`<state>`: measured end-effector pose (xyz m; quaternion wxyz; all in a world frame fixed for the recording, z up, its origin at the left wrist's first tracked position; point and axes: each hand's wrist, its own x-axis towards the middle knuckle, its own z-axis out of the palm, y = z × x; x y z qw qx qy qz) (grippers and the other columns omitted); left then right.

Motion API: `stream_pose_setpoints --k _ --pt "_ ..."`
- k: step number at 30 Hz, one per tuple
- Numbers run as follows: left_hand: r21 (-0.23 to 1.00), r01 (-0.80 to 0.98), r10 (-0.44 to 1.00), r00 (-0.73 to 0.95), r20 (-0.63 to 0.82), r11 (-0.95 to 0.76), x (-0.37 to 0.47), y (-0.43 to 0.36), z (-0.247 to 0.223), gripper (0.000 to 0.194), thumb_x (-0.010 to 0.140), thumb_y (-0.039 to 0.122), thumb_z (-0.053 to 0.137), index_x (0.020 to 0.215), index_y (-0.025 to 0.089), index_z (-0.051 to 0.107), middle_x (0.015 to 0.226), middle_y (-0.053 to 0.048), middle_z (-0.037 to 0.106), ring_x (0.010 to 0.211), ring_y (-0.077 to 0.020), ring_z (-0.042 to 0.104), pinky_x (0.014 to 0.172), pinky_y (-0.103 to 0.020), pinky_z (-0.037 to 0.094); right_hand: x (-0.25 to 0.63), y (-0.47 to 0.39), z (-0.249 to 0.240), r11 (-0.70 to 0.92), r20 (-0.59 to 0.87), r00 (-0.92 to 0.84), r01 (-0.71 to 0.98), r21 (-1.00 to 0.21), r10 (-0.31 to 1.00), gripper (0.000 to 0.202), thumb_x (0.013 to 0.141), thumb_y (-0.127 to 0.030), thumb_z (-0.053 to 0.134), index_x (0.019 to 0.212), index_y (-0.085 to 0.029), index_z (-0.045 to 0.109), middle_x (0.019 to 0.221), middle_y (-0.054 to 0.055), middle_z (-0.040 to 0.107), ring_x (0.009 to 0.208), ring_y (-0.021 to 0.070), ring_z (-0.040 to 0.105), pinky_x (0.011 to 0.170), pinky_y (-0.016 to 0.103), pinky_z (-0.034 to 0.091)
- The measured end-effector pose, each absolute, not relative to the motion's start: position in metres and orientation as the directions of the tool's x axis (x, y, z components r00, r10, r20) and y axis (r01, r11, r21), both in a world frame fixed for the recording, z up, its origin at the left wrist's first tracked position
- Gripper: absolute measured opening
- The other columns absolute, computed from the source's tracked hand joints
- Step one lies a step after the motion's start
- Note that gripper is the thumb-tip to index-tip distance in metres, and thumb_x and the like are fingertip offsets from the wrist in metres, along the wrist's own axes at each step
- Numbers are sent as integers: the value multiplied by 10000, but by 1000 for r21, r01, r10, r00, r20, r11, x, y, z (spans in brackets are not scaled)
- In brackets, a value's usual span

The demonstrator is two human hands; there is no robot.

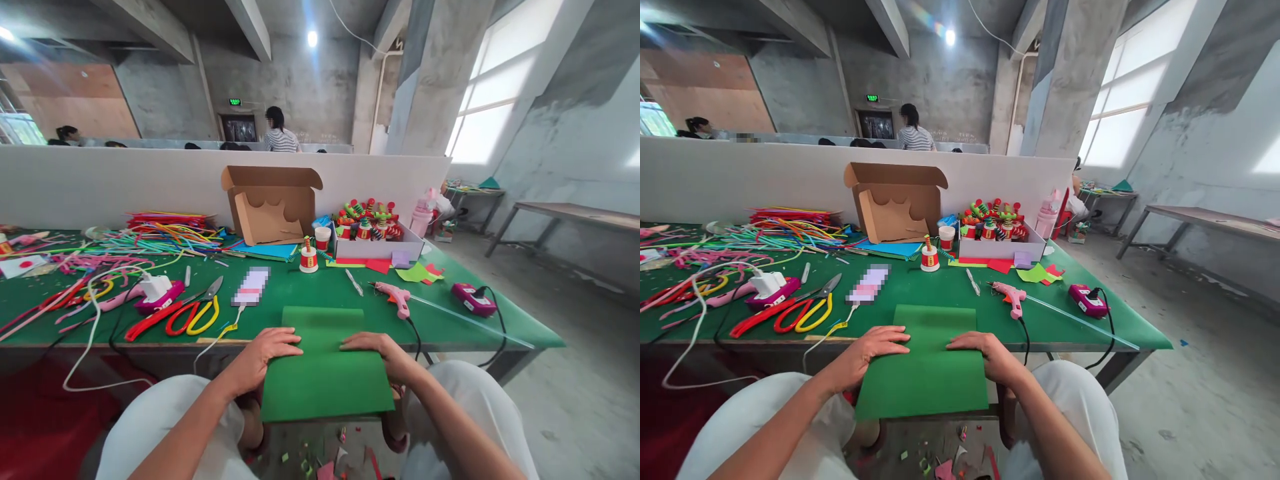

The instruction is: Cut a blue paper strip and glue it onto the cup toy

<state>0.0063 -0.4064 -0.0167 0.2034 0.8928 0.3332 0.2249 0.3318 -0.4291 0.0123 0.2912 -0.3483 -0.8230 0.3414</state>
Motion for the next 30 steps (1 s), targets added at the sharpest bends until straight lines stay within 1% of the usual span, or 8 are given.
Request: stream_pose_setpoints --k 4,9,14,17,20,24,27,30 --pt "651 410 726 601 333 -638 8 -391 -16 313 808 391 624 1057 256 758 1163 -93 731 1164 -273 625 1007 -411 462 332 -417 16 504 298 -494 357 -787 817 257 856 -312 555 903 -202 782 918 66 769 872 243 714 789 339 555" --pt "682 398 787 236 570 -613 28 -347 27 290 857 421 569 901 224 777 914 -53 779 887 -245 713 845 -365 556 319 -377 56 521 441 -278 457 -721 853 399 862 -503 540 680 -191 709 671 19 689 689 212 642 697 324 531" --pt "461 433 496 -37 868 -775 30 -355 72 269 926 384 540 1063 260 735 1176 -51 713 1135 -241 629 1027 -403 462 308 -388 101 708 635 -321 406 -578 703 287 918 -440 553 929 -241 760 1019 64 736 996 241 659 899 366 509" --pt "203 546 275 52 960 -813 26 -383 71 257 934 274 531 1128 276 700 1241 -51 685 1197 -244 595 1045 -439 435 316 -399 93 750 637 -397 316 -581 660 307 926 -472 550 1014 -263 756 1186 87 701 1095 243 641 954 392 494" --pt "-17 609 251 352 902 -793 33 -403 52 346 910 113 447 1127 244 683 1258 -74 678 1265 -251 546 1060 -464 405 339 -393 64 631 564 -287 292 -718 774 452 867 -595 576 1119 -247 717 1177 110 701 1104 259 640 924 404 520" --pt "-99 726 446 517 731 -680 63 -404 24 355 862 38 399 951 202 701 1173 -109 707 1243 -266 552 1052 -486 392 369 -387 35 472 501 -8 348 -810 865 633 872 -632 539 1391 -271 512 1284 125 638 1176 263 611 1015 439 466" --pt "-121 760 554 562 614 -638 88 -399 15 296 846 34 423 857 183 679 1075 -124 721 1135 -276 608 977 -464 438 367 -401 30 600 503 -327 449 -663 800 840 782 -659 648 1478 -258 403 1509 140 439 1391 326 402 1134 483 336" --pt "-49 805 714 550 433 -591 109 -401 16 234 834 45 448 837 151 657 933 -151 710 928 -279 657 841 -442 477 346 -415 25 695 375 -594 519 -497 711 1039 674 -595 783 1524 -216 323 1539 166 388 1444 356 296 1180 534 223"
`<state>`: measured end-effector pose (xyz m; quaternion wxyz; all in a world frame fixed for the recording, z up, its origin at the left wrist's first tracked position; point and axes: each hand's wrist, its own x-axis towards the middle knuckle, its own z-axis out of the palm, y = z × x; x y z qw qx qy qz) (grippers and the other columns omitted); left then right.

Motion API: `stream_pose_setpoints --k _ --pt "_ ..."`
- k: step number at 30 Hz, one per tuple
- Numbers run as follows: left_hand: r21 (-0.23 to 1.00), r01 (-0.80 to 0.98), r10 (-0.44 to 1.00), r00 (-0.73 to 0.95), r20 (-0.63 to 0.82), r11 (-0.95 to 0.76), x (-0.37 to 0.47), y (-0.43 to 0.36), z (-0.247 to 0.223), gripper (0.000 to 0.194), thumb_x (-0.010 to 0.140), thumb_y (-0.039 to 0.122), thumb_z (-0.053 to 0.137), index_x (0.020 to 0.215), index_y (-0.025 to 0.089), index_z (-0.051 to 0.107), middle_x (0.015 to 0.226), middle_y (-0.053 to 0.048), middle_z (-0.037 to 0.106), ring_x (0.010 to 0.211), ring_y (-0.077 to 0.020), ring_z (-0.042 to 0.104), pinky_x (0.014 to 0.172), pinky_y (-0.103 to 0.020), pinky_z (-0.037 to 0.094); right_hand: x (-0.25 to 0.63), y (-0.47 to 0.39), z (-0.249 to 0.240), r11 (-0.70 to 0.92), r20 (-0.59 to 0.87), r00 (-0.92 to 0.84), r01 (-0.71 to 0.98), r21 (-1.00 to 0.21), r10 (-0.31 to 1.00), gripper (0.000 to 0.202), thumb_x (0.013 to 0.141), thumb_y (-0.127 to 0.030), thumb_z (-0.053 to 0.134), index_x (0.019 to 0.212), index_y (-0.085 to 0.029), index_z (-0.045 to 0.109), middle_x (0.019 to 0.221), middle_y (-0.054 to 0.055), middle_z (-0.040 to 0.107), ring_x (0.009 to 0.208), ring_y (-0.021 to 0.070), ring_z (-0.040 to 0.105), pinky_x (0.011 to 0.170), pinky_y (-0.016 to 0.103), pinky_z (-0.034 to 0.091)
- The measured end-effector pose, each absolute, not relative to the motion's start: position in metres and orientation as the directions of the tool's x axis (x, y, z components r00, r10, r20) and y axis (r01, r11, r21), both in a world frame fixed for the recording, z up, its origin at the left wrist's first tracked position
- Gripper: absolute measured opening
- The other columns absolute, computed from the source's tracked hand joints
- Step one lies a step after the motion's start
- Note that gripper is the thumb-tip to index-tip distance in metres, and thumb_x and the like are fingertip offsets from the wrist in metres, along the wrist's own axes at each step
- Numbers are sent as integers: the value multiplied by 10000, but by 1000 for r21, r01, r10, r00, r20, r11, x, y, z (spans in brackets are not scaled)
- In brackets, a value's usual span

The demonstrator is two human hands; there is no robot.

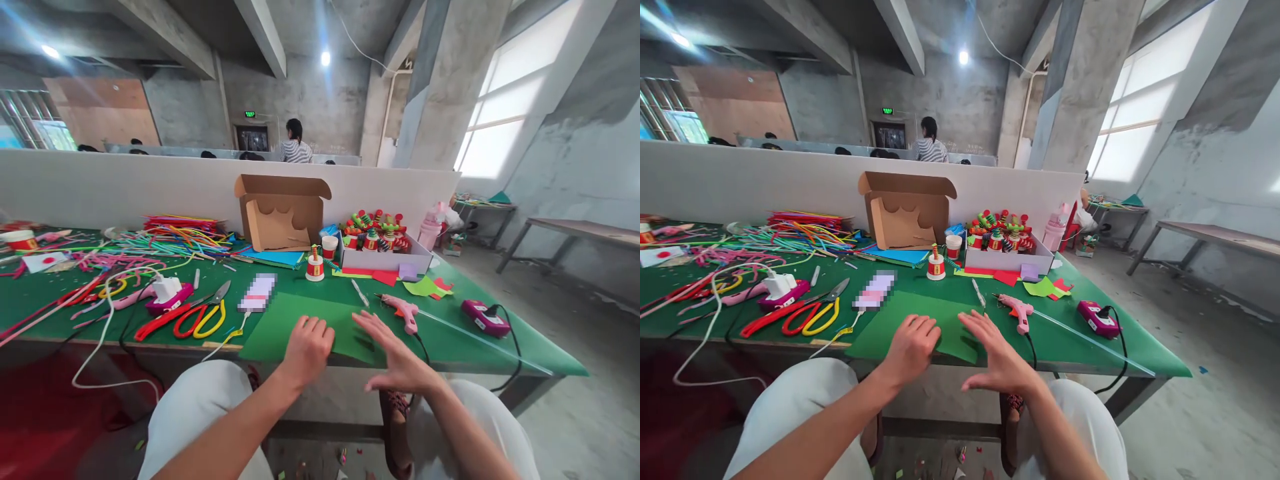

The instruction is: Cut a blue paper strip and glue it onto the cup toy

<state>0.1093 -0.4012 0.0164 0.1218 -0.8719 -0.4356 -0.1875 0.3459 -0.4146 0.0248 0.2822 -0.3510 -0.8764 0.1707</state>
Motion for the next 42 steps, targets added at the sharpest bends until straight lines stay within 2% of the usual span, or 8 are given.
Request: stream_pose_setpoints --k 3,7,12,17,23,29,34,42 --pt "16 823 788 537 302 -568 126 -411 21 212 833 65 454 889 134 646 858 -157 684 824 -279 647 772 -433 468 329 -415 13 716 330 -639 572 -401 695 809 777 -254 699 1509 -209 358 1482 159 474 1421 324 356 1191 583 129" --pt "56 769 757 609 237 -637 129 -419 18 208 797 83 516 945 164 638 924 -135 688 898 -270 640 821 -416 456 340 -405 -2 685 305 -615 614 -393 727 838 589 31 455 1355 -285 577 1377 79 599 1371 280 446 1178 612 157" --pt "134 760 768 606 208 -636 93 -410 -2 575 707 13 531 1220 251 633 1300 -106 643 1216 -280 563 953 -425 437 373 -407 -6 630 253 -591 615 -474 766 823 538 21 434 1270 -284 655 1326 65 640 1331 271 496 1130 553 337" --pt "188 682 705 657 266 -707 63 -390 -17 726 689 -72 391 1230 328 665 1257 -32 690 1212 -223 590 990 -409 434 379 -416 -1 584 346 -471 648 -489 812 687 653 -5 494 1272 -258 652 1278 81 667 1246 252 568 1070 467 441" --pt "56 717 698 654 292 -695 50 -380 -17 802 627 -75 410 1243 381 646 1306 -15 660 1323 -260 492 1062 -497 356 371 -410 -2 607 322 -514 681 -411 795 514 734 -27 529 1163 -253 702 1217 82 700 1234 267 574 1129 580 297" --pt "130 714 700 605 380 -688 56 -390 -18 661 740 100 561 1370 298 540 1377 -74 603 1331 -301 465 1062 -502 357 345 -415 -2 597 447 -437 735 -323 780 181 916 -185 550 900 -233 724 851 40 746 917 205 679 1171 571 188" --pt "436 527 683 600 416 -729 59 -387 -22 382 806 95 508 1064 263 734 1105 -53 748 1166 -247 607 1030 -458 416 338 -420 3 708 437 -568 640 -298 697 229 851 -236 645 1072 -249 701 941 51 729 953 217 669 1179 571 183" --pt "670 189 605 645 466 -718 39 -377 -24 340 893 498 547 959 266 787 1180 -95 723 1295 -305 513 1047 -463 414 368 -413 5 648 454 -473 440 -621 755 304 811 -236 667 1110 -242 722 1121 93 734 1148 276 637 1137 540 318"
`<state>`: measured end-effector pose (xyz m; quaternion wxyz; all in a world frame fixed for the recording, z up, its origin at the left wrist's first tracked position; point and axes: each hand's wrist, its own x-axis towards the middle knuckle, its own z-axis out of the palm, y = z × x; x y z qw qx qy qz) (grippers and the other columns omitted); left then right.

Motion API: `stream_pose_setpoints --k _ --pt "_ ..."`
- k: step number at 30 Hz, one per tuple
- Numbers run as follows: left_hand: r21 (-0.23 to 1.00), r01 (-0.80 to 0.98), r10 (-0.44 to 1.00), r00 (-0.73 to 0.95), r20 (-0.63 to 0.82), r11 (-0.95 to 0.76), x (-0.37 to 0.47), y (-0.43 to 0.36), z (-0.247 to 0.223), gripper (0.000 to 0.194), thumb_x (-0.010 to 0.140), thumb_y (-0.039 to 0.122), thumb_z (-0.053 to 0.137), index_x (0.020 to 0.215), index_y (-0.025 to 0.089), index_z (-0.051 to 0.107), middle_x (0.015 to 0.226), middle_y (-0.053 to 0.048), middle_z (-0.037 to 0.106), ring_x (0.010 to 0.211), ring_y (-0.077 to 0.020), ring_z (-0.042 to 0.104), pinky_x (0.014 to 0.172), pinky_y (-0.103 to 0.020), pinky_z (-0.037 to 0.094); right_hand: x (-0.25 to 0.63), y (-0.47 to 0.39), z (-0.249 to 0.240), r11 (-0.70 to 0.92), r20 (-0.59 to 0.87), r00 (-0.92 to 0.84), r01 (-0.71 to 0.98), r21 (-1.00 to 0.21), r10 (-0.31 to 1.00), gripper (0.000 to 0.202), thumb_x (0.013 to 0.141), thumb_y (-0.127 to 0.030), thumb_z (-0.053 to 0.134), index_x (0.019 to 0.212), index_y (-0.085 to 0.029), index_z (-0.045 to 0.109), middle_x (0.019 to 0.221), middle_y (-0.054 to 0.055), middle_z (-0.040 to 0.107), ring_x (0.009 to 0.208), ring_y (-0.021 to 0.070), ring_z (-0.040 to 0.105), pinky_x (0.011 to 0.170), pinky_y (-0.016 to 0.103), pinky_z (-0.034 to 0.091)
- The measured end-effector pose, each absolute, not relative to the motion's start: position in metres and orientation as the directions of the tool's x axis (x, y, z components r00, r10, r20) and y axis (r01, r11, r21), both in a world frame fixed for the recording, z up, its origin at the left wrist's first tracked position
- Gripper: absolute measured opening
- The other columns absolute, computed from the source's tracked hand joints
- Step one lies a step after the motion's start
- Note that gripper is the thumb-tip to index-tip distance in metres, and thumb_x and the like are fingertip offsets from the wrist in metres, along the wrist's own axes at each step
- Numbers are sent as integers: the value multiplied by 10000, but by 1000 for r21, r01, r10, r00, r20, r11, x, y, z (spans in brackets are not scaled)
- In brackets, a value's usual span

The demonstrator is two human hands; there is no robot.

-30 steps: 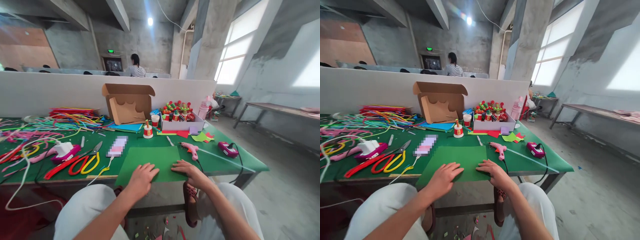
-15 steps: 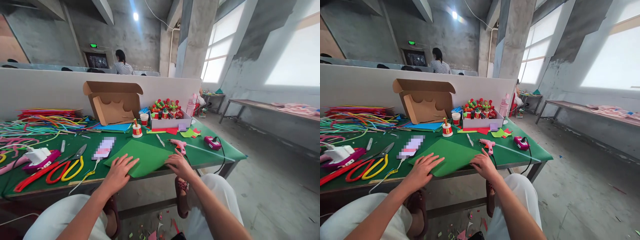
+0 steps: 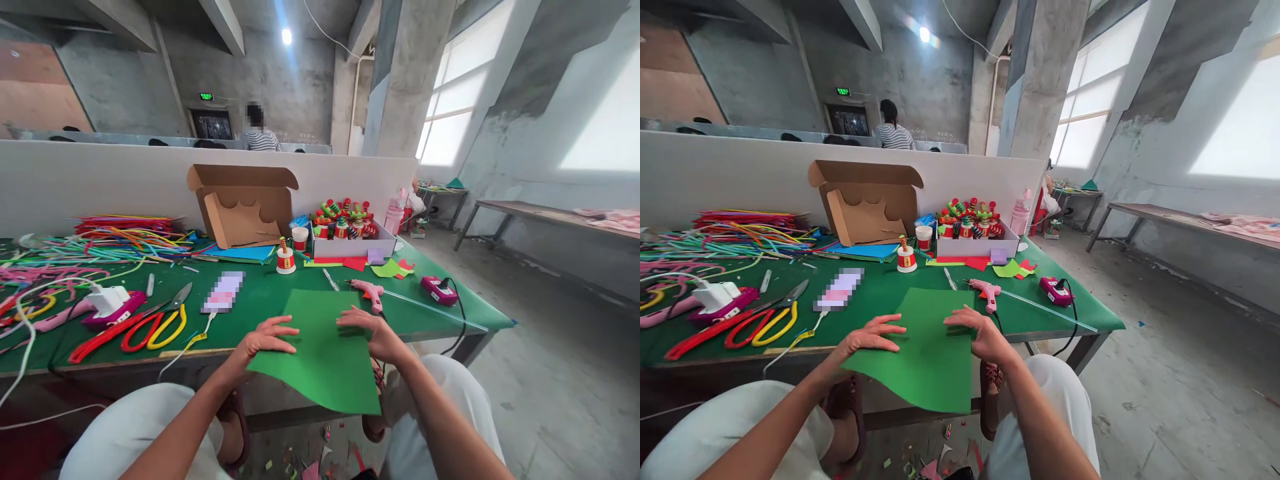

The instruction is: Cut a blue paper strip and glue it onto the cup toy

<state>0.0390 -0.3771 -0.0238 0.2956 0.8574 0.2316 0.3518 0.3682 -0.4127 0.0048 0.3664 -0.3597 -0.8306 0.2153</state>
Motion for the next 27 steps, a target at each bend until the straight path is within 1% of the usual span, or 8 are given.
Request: stream_pose_setpoints --k 4,6,8,13,16,18,22,27 --pt "711 305 679 659 323 -634 35 -381 -19 450 839 602 554 979 235 774 1086 -107 752 1154 -293 614 1014 -431 443 355 -412 1 600 358 -529 407 -688 770 140 814 -268 664 902 -236 768 1021 71 763 1079 276 666 1100 517 363" --pt "772 369 796 539 276 -518 35 -385 -15 456 859 572 517 906 192 765 962 -103 766 978 -260 670 900 -379 508 350 -413 1 513 293 -480 429 -744 827 172 810 -347 672 863 -208 759 898 58 766 918 253 695 964 443 486" --pt "823 417 892 398 216 -386 38 -390 -9 455 840 562 515 849 167 742 841 -77 752 813 -231 662 764 -336 532 347 -415 3 418 229 -429 423 -804 874 277 769 -450 704 835 -184 745 829 46 746 791 228 671 790 359 539" --pt "889 373 938 312 149 -265 55 -388 6 472 709 639 550 682 182 670 658 -28 669 768 -235 595 713 -324 504 346 -426 15 283 158 -385 293 -913 909 436 748 -599 669 713 -165 683 735 20 675 719 187 590 690 292 493" --pt "889 407 956 275 99 -209 64 -378 9 489 675 670 529 531 203 540 524 6 541 635 -189 513 617 -293 445 345 -431 19 223 99 -352 332 -917 931 479 682 -644 699 627 -177 608 606 -10 566 588 132 474 548 245 409" --pt "865 466 968 239 80 -187 68 -370 8 512 659 692 514 485 213 460 471 35 432 555 -147 420 547 -267 367 344 -432 18 177 81 -257 379 -908 963 561 636 -711 685 525 -200 480 508 -42 425 504 93 338 457 229 296" --pt "833 519 974 207 93 -189 73 -358 2 545 612 714 540 448 227 357 459 62 296 518 -113 313 506 -255 250 345 -426 13 79 84 -8 429 -900 996 696 667 -841 510 472 -251 195 456 -76 184 463 67 144 419 248 137" --pt "819 533 970 218 108 -211 77 -352 -2 531 630 701 535 457 225 375 476 63 289 521 -110 298 503 -256 222 360 -421 7 53 -64 -208 512 -857 976 660 701 -776 561 413 -221 352 381 -40 362 412 73 306 428 234 232"
